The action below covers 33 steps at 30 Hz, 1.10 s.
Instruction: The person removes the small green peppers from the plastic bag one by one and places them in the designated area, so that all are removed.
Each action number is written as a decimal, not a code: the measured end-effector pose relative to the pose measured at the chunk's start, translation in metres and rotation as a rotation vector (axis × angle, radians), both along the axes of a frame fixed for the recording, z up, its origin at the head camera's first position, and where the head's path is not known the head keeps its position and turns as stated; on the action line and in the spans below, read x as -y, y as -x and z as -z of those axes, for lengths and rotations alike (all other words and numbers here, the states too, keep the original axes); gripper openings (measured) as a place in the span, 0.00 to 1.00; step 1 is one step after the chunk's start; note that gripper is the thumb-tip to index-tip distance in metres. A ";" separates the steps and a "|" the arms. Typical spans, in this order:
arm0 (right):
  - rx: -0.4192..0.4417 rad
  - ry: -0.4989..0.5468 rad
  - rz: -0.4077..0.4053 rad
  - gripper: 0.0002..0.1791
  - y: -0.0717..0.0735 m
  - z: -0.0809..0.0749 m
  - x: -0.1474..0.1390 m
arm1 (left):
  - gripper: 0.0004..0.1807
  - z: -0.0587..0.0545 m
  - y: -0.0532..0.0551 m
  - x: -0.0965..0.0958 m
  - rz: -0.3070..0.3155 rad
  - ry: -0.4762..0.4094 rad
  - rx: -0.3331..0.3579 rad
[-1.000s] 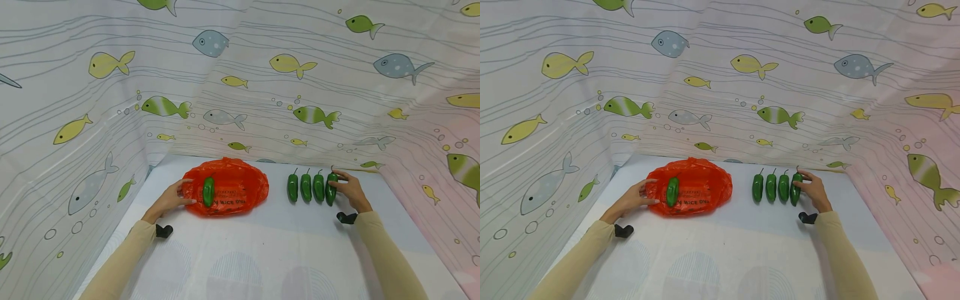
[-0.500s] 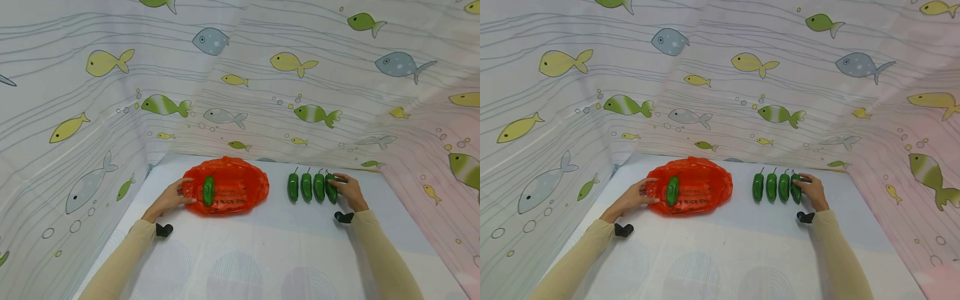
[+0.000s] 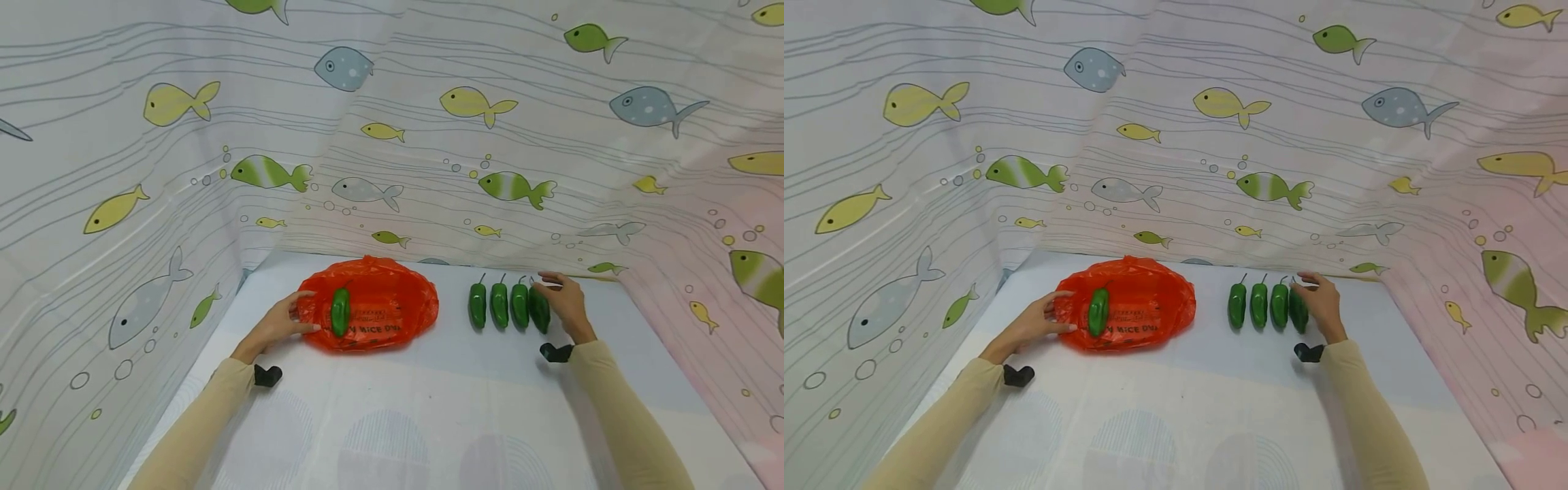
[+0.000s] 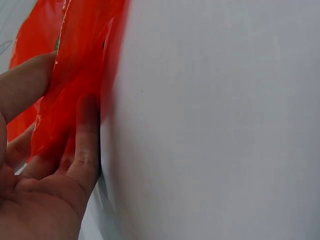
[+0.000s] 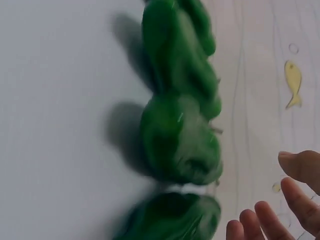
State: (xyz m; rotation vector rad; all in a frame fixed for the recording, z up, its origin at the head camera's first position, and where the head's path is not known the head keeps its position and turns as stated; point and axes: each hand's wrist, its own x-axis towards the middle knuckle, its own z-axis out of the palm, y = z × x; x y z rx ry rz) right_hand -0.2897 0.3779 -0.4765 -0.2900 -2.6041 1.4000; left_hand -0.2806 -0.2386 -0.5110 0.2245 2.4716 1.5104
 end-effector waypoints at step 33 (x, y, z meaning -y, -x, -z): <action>-0.144 0.013 -0.520 0.25 0.007 -0.032 0.185 | 0.48 0.000 -0.002 0.002 -0.010 0.018 0.000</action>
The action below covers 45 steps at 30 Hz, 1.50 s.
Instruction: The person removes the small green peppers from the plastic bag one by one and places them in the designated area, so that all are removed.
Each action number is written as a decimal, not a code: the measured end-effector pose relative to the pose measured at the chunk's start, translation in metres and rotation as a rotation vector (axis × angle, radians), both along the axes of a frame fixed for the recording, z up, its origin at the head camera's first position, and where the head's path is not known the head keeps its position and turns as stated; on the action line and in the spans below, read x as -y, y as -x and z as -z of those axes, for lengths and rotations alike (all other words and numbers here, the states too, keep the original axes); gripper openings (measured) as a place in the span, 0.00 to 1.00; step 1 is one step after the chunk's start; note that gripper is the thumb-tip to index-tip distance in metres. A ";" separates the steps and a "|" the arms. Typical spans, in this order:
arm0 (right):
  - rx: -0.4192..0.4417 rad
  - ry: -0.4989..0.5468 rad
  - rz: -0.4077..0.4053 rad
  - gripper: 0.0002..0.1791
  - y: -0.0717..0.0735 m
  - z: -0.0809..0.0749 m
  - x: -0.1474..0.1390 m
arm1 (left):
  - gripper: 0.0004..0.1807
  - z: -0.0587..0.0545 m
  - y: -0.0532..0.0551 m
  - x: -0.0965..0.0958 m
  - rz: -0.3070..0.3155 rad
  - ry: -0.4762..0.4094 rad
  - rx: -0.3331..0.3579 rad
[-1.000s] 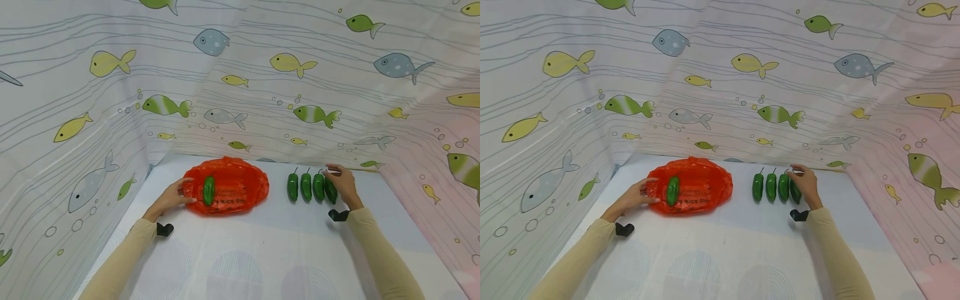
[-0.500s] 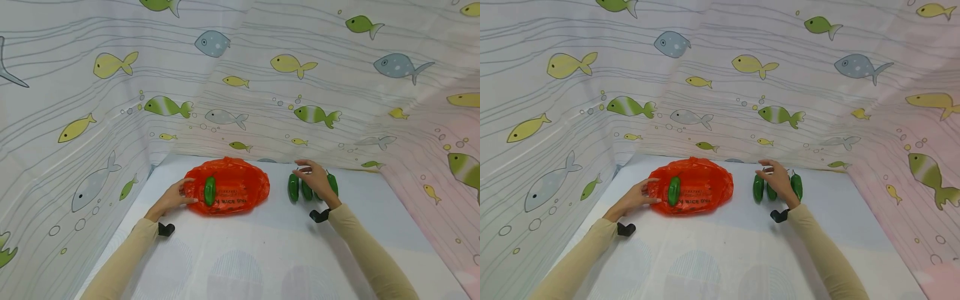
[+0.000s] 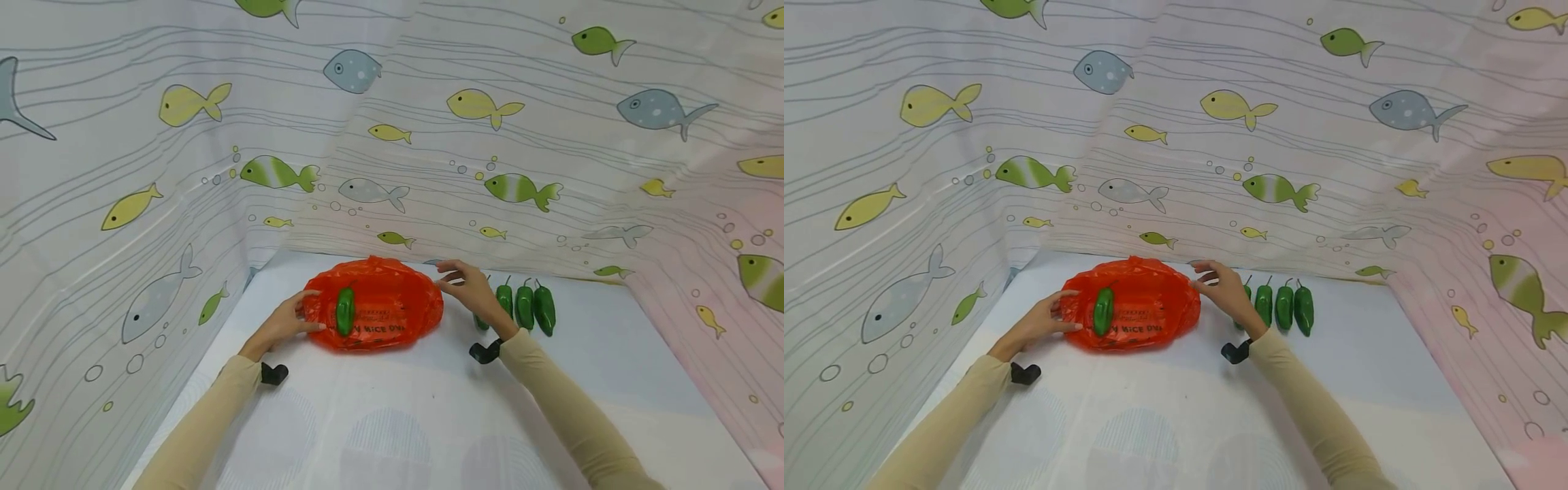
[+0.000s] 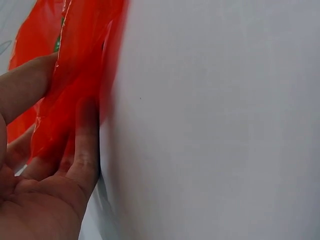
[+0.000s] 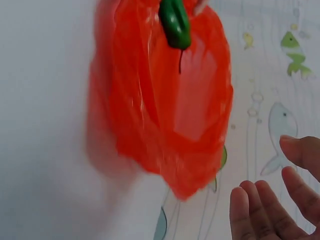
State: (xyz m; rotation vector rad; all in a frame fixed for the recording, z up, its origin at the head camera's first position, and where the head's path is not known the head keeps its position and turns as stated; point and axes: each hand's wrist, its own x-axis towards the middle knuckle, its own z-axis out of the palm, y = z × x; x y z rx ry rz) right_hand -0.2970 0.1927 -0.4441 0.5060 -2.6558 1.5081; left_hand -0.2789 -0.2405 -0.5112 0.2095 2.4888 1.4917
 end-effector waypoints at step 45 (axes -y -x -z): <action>0.153 -0.104 -0.166 0.31 0.005 0.045 0.182 | 0.48 -0.005 -0.002 -0.001 0.015 0.013 -0.007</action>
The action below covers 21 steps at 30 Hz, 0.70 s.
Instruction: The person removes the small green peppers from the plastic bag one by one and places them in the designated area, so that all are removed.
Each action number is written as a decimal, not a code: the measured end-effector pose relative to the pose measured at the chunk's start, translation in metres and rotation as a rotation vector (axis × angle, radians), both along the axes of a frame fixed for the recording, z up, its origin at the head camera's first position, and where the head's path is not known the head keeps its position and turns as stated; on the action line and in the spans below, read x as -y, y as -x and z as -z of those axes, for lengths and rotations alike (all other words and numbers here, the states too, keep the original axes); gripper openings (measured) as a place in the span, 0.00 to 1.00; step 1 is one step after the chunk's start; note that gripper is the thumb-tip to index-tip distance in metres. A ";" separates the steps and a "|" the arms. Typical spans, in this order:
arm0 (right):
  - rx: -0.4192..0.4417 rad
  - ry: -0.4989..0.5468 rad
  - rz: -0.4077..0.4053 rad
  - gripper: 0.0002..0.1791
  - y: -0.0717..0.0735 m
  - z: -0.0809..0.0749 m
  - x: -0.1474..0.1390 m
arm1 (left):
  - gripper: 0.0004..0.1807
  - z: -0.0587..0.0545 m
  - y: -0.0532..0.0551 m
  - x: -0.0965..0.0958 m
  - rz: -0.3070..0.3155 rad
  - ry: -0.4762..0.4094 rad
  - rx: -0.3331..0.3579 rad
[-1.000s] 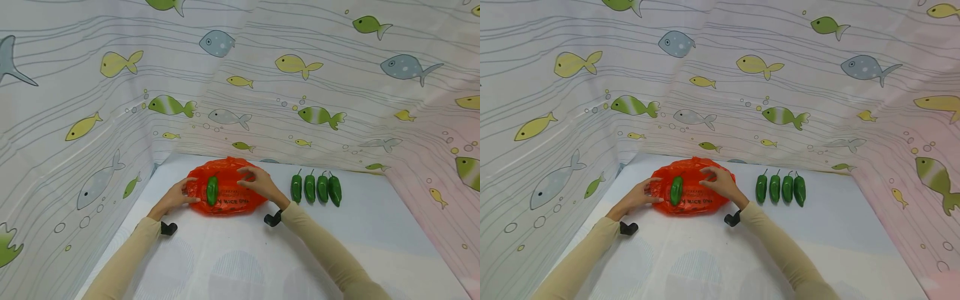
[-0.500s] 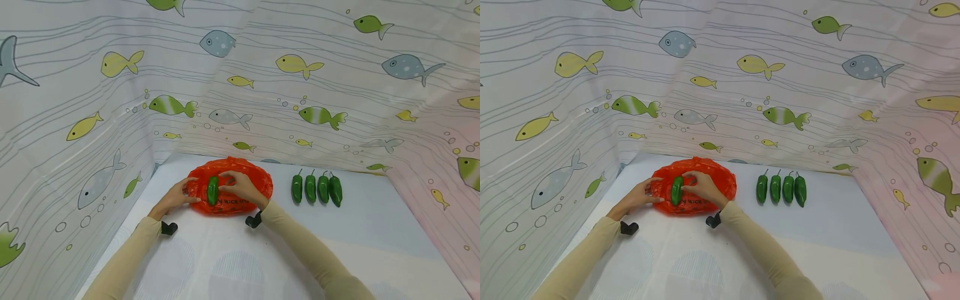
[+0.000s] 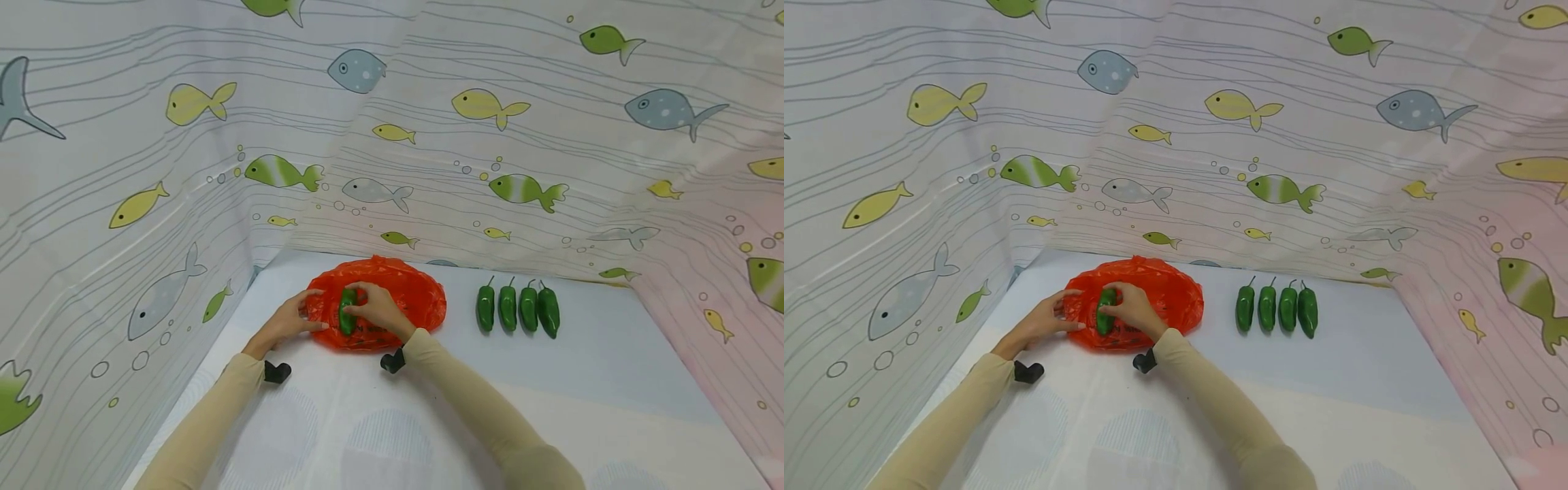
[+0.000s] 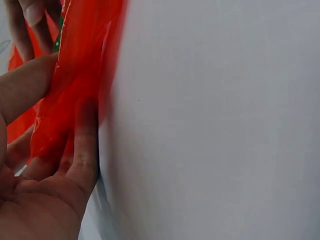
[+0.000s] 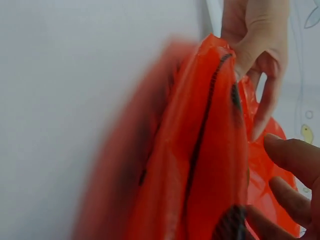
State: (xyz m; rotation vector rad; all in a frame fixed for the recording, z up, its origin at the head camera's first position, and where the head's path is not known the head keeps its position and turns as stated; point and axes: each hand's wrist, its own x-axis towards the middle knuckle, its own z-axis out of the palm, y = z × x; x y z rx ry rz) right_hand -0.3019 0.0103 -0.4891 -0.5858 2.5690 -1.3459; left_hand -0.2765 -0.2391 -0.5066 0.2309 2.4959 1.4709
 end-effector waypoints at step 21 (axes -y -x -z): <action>0.028 -0.085 0.055 0.33 0.014 0.004 0.026 | 0.47 -0.001 0.001 0.000 -0.029 0.010 0.037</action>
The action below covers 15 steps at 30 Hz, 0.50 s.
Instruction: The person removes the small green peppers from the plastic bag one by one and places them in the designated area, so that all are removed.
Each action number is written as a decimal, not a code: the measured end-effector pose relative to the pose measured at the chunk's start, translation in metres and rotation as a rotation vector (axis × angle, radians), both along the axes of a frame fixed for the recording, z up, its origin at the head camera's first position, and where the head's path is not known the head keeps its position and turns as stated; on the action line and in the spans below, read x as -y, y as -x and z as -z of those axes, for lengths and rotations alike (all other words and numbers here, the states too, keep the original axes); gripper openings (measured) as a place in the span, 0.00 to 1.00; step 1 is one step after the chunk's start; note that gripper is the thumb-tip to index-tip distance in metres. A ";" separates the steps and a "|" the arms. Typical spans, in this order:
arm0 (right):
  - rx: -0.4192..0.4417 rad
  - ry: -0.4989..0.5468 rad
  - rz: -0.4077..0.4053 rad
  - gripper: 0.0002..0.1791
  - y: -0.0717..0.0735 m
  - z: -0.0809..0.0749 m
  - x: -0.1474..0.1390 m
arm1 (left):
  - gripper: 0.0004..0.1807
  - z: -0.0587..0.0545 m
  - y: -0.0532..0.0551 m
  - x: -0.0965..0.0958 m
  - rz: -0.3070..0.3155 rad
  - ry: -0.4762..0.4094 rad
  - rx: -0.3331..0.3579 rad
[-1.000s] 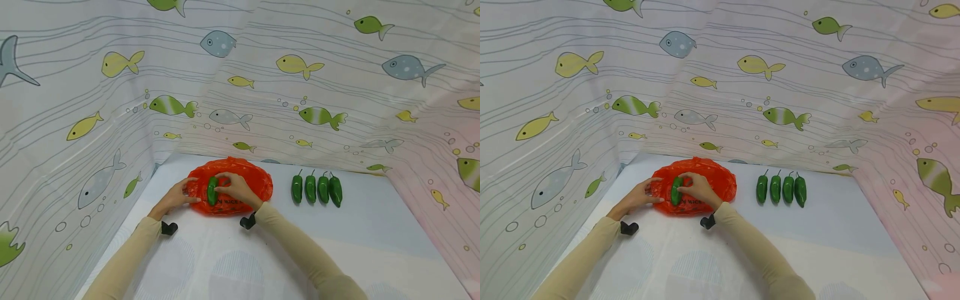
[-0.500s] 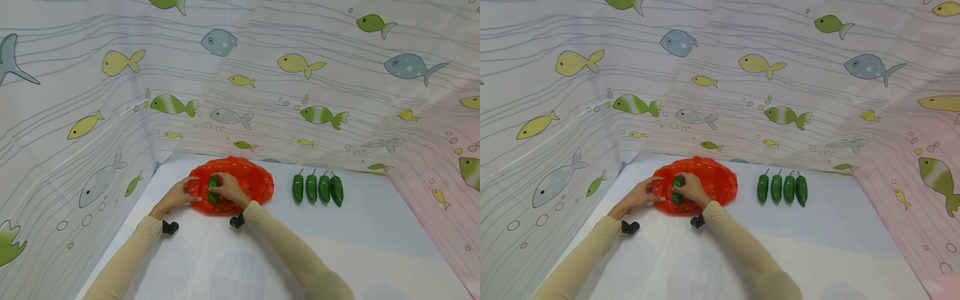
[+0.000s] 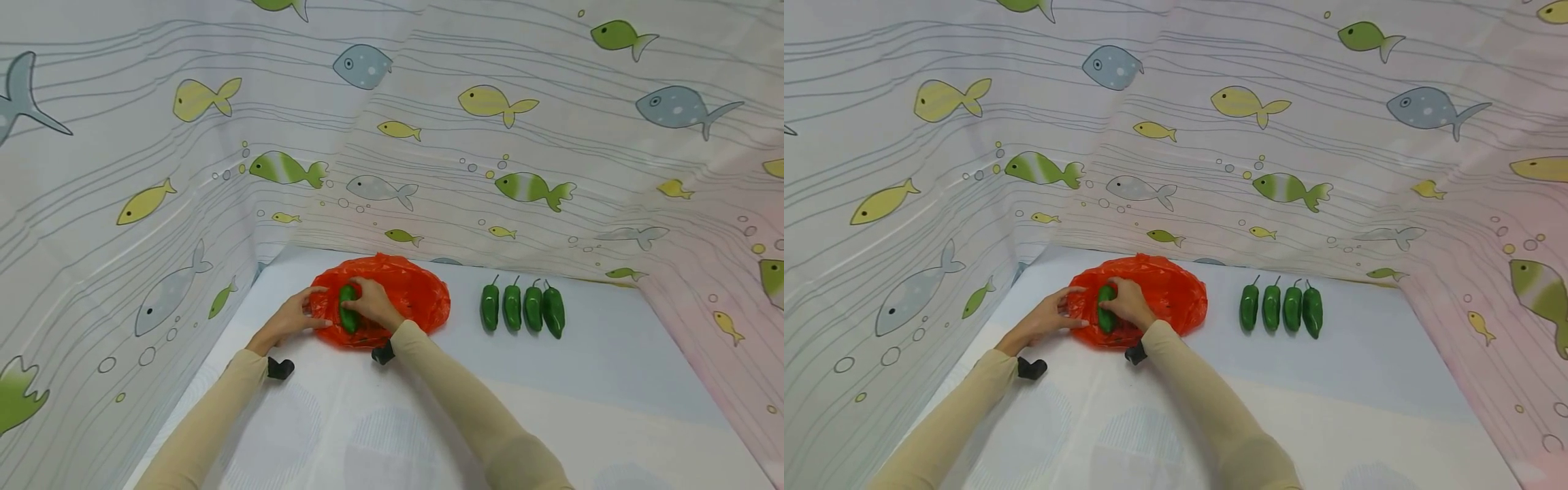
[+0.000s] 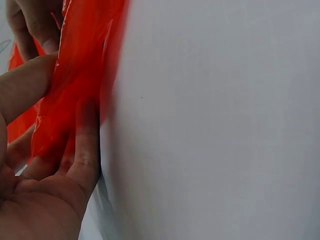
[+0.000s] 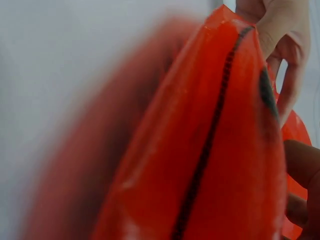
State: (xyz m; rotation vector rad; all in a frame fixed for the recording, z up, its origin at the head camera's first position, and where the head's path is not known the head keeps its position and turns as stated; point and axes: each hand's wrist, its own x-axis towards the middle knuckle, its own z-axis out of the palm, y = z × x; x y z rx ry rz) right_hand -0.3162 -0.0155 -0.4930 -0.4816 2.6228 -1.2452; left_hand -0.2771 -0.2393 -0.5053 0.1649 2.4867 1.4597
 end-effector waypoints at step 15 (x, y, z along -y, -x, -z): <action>0.157 0.089 -0.013 0.31 0.002 -0.004 -0.006 | 0.47 -0.001 -0.001 0.000 -0.001 -0.012 0.009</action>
